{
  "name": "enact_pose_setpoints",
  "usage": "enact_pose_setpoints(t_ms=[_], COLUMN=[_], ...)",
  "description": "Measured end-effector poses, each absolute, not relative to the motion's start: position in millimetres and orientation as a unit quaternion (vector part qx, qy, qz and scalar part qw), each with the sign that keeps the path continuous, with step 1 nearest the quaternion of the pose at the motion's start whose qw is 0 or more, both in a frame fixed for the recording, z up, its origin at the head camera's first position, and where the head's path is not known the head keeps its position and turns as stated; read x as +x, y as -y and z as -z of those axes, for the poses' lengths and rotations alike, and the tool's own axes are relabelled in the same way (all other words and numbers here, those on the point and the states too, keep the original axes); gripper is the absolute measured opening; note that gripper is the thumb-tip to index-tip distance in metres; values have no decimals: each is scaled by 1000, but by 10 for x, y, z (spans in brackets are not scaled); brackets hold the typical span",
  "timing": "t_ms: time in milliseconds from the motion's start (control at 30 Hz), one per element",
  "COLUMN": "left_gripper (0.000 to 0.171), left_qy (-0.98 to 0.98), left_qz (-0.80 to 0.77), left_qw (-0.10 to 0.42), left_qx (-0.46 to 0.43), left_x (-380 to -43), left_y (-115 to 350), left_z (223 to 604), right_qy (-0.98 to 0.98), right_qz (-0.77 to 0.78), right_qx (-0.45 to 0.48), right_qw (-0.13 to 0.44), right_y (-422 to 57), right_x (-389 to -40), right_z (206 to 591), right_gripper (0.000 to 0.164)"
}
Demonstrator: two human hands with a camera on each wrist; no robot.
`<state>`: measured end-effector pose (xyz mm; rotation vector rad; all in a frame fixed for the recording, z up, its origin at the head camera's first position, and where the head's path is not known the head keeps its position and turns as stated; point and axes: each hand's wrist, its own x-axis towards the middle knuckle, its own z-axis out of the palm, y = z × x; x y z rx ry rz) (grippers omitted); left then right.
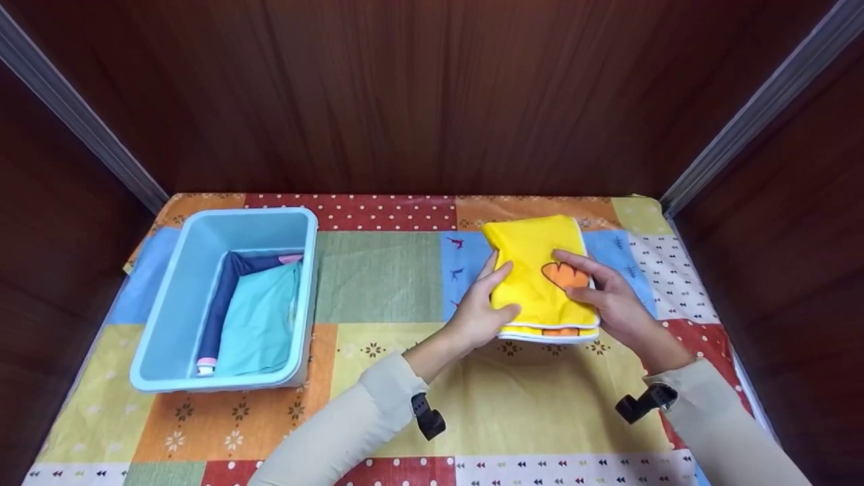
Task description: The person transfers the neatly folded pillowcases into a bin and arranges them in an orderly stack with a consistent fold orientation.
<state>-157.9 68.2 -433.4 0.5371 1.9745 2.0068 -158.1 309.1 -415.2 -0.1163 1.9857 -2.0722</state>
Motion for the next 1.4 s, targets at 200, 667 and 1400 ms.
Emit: enact_pose_setpoints(t_ms=[200,667,1400], left_gripper=[69,69,70], left_qy=[-679,-670,-686], left_qz=[-696,-706,-694], left_qw=[135,138,140], left_qx=[189,184,171], left_x=[-1574,-1540,-1514], left_y=[-624,-492,-312], left_z=[4333,4314,4319], right_qy=[-678,-667,-674], right_qz=[722,730,724], right_qx=[-48,-44,-54], right_qw=[132,146,141], right_y=[-3045,-2918,-2722], right_x=[-1585,-1593,-1598], right_z=[4173,4172,4197], right_gripper=[57,57,58])
